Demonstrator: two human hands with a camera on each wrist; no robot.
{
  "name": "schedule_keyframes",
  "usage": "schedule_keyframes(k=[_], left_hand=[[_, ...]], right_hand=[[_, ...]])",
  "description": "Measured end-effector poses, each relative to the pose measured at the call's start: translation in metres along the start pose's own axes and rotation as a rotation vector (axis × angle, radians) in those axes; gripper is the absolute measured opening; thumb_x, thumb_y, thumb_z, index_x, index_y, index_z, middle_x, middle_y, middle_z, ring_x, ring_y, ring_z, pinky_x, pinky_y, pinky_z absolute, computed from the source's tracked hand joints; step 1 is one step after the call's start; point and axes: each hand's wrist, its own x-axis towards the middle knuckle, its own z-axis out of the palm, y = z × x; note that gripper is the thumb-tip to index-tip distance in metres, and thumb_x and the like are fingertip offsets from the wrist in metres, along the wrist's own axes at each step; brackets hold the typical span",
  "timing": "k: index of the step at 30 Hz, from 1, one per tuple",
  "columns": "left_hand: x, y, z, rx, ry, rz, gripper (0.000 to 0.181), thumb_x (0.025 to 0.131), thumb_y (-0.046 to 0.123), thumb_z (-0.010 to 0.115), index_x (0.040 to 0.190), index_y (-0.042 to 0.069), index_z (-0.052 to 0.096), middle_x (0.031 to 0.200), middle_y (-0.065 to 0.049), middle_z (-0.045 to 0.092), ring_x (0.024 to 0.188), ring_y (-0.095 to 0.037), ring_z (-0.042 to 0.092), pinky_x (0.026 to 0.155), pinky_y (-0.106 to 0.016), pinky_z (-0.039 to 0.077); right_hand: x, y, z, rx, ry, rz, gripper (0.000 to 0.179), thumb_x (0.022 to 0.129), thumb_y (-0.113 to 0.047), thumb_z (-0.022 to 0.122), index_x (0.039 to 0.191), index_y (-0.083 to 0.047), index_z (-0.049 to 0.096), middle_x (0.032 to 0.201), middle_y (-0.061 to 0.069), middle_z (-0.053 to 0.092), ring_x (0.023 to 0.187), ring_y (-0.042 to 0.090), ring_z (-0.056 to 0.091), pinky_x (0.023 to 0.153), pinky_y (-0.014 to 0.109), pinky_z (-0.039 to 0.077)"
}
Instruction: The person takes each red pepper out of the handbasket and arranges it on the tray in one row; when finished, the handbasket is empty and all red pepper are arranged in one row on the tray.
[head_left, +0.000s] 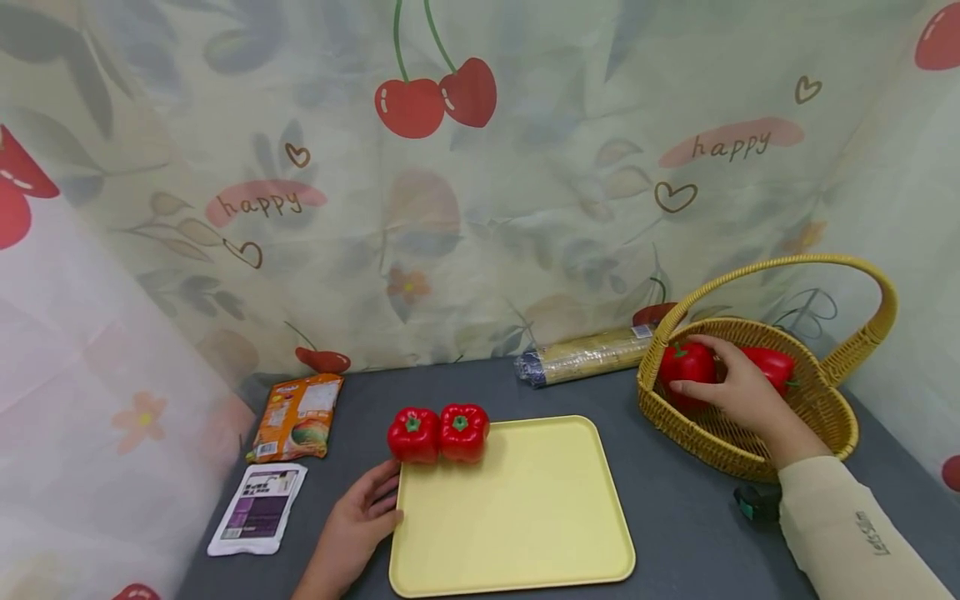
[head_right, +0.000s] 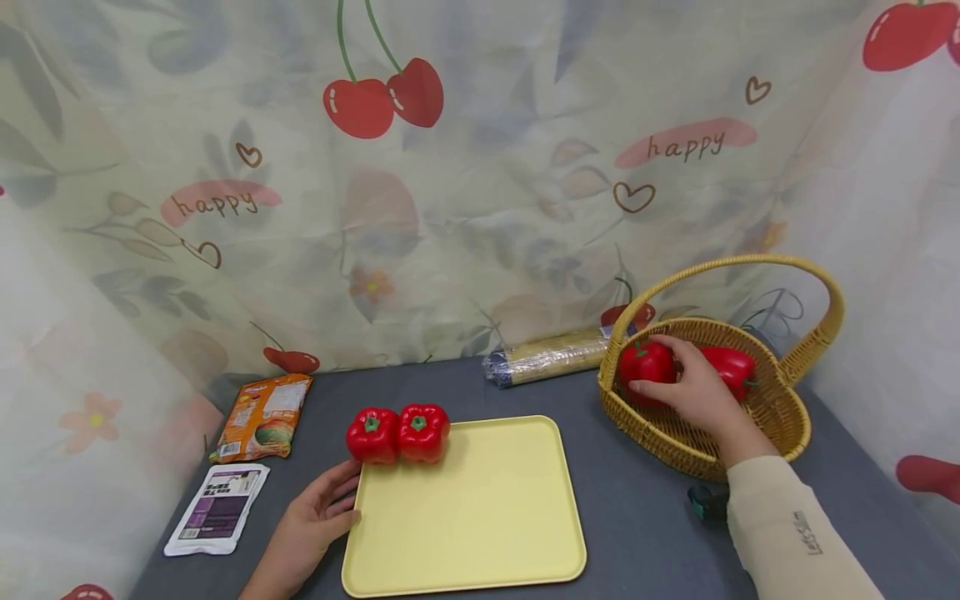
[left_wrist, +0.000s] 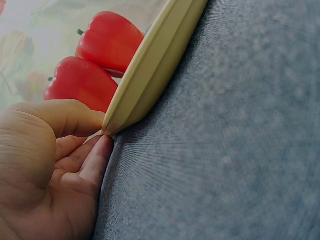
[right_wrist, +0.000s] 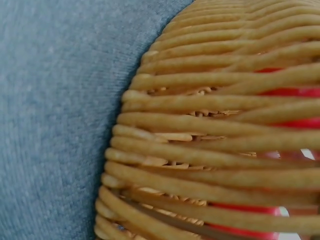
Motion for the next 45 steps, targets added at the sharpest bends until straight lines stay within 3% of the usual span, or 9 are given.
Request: schedule_keyframes(k=[5,11,14,21,35,45], left_hand=[[0.001,-0.001,0.0,-0.01,-0.005,0.007,0.073,0.091,-0.015,0.073,0.158,-0.006,0.049,0.16,-0.023,0.051,0.143,-0.039,0.053,0.104,-0.033,0.056],[0.0,-0.001,0.002,-0.012,-0.005,0.008,0.072,0.091,-0.015,0.073,0.158,-0.007,0.048,0.159,-0.024,0.051,0.143,-0.04,0.053,0.104,-0.033,0.055],[-0.001,0.0,0.002,-0.016,-0.005,0.003,0.072,0.091,-0.015,0.073,0.158,-0.007,0.048,0.16,-0.024,0.051,0.144,-0.04,0.052,0.104,-0.033,0.055],[-0.001,0.002,0.002,-0.009,-0.019,0.025,0.072,0.091,-0.015,0.072,0.158,-0.008,0.048,0.16,-0.026,0.05,0.143,-0.042,0.052,0.104,-0.033,0.056],[0.0,0.001,0.001,-0.006,-0.004,0.001,0.072,0.091,-0.015,0.072,0.158,-0.007,0.048,0.16,-0.025,0.051,0.143,-0.041,0.053,0.104,-0.034,0.056],[-0.001,0.001,0.0,-0.011,-0.007,-0.008,0.072,0.091,-0.016,0.072,0.158,-0.007,0.048,0.16,-0.025,0.05,0.143,-0.041,0.053,0.103,-0.034,0.056]], right_hand=[[-0.004,-0.004,-0.003,0.044,0.02,-0.006,0.09,0.101,-0.035,0.081,0.169,-0.004,0.03,0.151,0.033,0.047,0.124,0.05,0.055,0.091,0.054,0.057],[-0.007,-0.011,-0.008,0.118,0.03,-0.04,0.084,0.104,-0.025,0.078,0.169,-0.004,0.029,0.154,0.033,0.043,0.131,0.055,0.052,0.084,0.027,0.055],[-0.01,-0.015,-0.009,0.191,0.032,-0.054,0.082,0.105,-0.02,0.076,0.168,-0.003,0.027,0.158,0.03,0.04,0.137,0.051,0.049,0.083,0.019,0.056],[-0.02,-0.022,-0.013,0.237,0.071,-0.064,0.081,0.105,-0.022,0.076,0.169,-0.007,0.028,0.159,0.024,0.041,0.126,0.014,0.052,0.084,0.019,0.058],[-0.037,-0.036,-0.017,0.265,0.106,-0.108,0.081,0.105,-0.019,0.077,0.17,-0.012,0.03,0.159,0.021,0.04,0.125,0.007,0.053,0.084,0.022,0.06],[-0.051,-0.053,-0.013,0.301,0.119,-0.187,0.079,0.103,-0.008,0.076,0.169,-0.014,0.033,0.156,0.01,0.042,0.126,0.011,0.055,0.086,0.023,0.061]])
